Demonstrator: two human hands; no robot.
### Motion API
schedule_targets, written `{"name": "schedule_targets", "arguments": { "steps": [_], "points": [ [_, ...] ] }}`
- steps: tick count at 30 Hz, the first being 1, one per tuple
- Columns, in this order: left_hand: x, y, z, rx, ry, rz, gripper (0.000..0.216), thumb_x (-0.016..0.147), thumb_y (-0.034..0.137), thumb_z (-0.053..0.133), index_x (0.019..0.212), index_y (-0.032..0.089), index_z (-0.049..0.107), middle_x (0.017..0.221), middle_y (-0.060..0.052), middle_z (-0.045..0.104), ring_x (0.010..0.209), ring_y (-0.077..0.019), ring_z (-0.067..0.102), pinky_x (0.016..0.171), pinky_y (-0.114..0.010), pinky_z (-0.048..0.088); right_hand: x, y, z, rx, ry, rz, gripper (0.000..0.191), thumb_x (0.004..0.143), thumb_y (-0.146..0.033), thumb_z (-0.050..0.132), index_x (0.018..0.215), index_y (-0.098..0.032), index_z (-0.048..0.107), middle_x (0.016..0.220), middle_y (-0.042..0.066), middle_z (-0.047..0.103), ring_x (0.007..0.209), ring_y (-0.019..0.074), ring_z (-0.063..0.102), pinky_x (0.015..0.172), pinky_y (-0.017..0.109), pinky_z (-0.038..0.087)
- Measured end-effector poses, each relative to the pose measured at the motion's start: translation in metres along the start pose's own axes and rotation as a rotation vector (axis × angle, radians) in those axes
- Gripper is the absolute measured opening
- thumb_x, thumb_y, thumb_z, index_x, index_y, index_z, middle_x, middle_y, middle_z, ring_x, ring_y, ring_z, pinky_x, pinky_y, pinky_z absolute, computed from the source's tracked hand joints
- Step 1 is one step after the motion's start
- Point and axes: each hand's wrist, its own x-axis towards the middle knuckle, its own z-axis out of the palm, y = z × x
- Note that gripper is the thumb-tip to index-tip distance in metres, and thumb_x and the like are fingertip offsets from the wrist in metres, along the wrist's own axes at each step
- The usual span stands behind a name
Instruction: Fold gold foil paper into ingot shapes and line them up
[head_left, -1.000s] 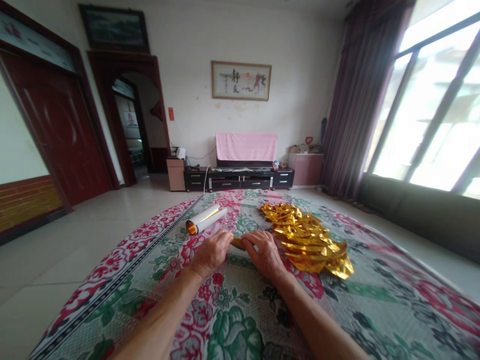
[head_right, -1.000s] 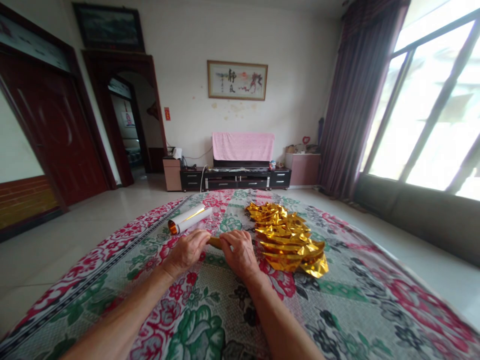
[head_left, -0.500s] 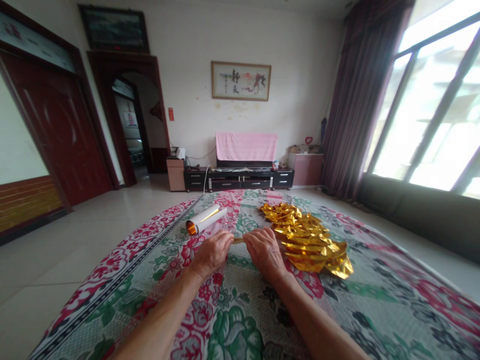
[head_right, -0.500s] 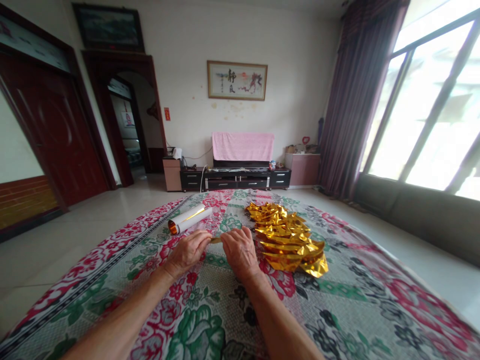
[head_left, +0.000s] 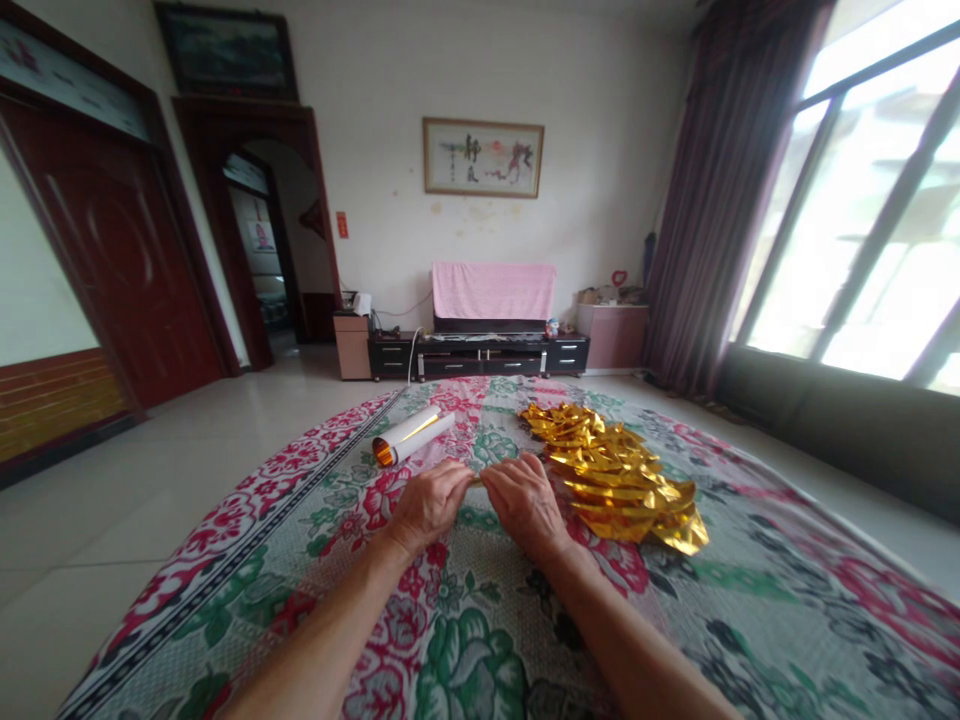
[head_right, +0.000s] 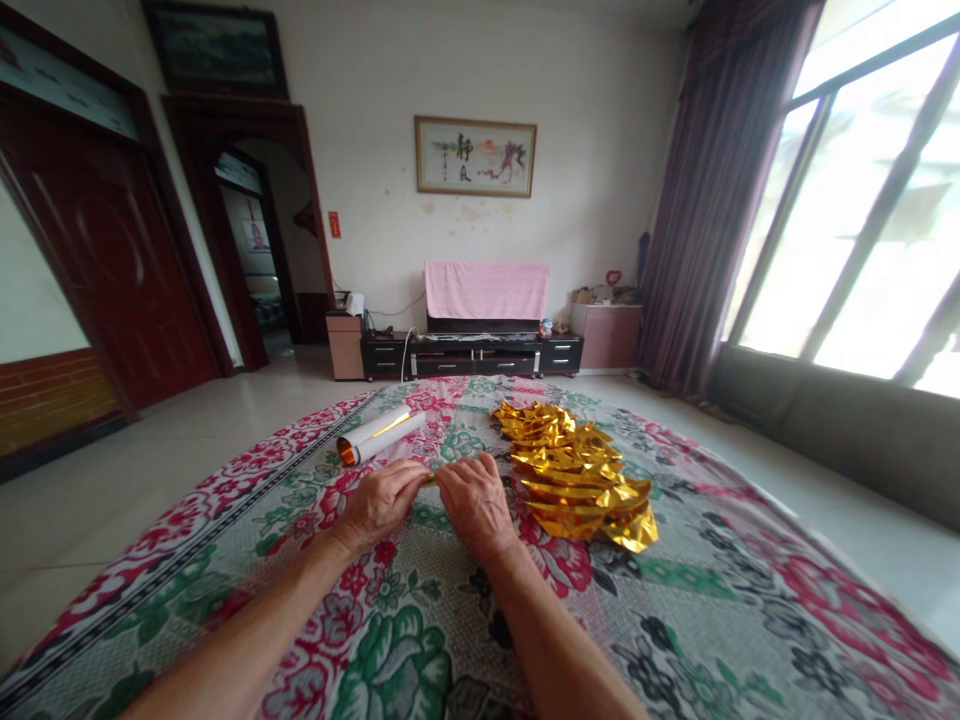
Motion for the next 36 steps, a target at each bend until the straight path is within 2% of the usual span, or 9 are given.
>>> {"name": "schedule_targets", "arguments": {
  "steps": [8, 14, 18, 23, 27, 36],
  "points": [
    [0.001, -0.001, 0.001, -0.077, 0.025, -0.044, 0.024, 0.087, 0.021, 0.042, 0.091, 0.018, 0.065, 0.092, -0.005, 0.068, 0.085, -0.0140, 0.062, 0.079, -0.027, 0.049, -0.003, 0.000, 0.006, 0.033, 0.001, 0.056, 0.022, 0.091, -0.022, 0.040, 0.094, -0.023, 0.062, 0.090, 0.003, 0.067, 0.084, 0.0141, 0.057, 0.095, 0.034, 0.024],
    [0.001, -0.001, -0.005, -0.175, 0.044, -0.255, 0.017, 0.082, 0.023, 0.052, 0.083, 0.019, 0.068, 0.074, -0.002, 0.069, 0.068, -0.0121, 0.062, 0.067, -0.022, 0.048, -0.003, 0.001, 0.006, 0.023, 0.005, 0.081, 0.024, 0.091, -0.023, 0.040, 0.085, -0.020, 0.062, 0.081, 0.004, 0.066, 0.077, 0.0130, 0.056, 0.081, 0.028, 0.032],
    [0.000, -0.001, -0.005, -0.261, 0.021, -0.340, 0.018, 0.081, 0.025, 0.052, 0.082, 0.018, 0.069, 0.071, -0.001, 0.069, 0.066, -0.0120, 0.062, 0.065, -0.021, 0.047, -0.003, 0.002, 0.008, 0.021, 0.008, 0.081, 0.022, 0.091, -0.023, 0.041, 0.083, -0.019, 0.062, 0.079, 0.003, 0.065, 0.076, 0.0126, 0.055, 0.077, 0.026, 0.032],
    [-0.002, -0.003, -0.001, -0.359, -0.026, -0.470, 0.022, 0.079, 0.030, 0.053, 0.085, 0.017, 0.070, 0.072, -0.002, 0.071, 0.065, -0.0139, 0.064, 0.063, -0.022, 0.048, -0.005, 0.002, 0.010, 0.013, 0.000, 0.093, 0.021, 0.090, -0.022, 0.043, 0.081, -0.019, 0.061, 0.076, 0.002, 0.063, 0.074, 0.0117, 0.054, 0.075, 0.025, 0.031],
    [-0.003, -0.004, -0.001, -0.417, -0.058, -0.493, 0.027, 0.079, 0.032, 0.051, 0.091, 0.017, 0.070, 0.080, -0.004, 0.072, 0.070, -0.0160, 0.066, 0.065, -0.023, 0.050, -0.005, 0.004, 0.012, 0.014, 0.008, 0.121, 0.022, 0.091, -0.022, 0.042, 0.081, -0.020, 0.061, 0.075, 0.001, 0.062, 0.074, 0.0117, 0.053, 0.074, 0.024, 0.030],
    [-0.005, -0.011, 0.001, -0.500, -0.133, -0.573, 0.038, 0.080, 0.037, 0.046, 0.105, 0.016, 0.065, 0.073, -0.005, 0.072, 0.071, -0.0192, 0.067, 0.064, -0.027, 0.052, -0.006, 0.004, 0.014, 0.011, 0.030, 0.174, 0.021, 0.090, -0.022, 0.043, 0.076, -0.020, 0.059, 0.072, 0.000, 0.060, 0.073, 0.0116, 0.051, 0.072, 0.024, 0.029]
  ]
}}
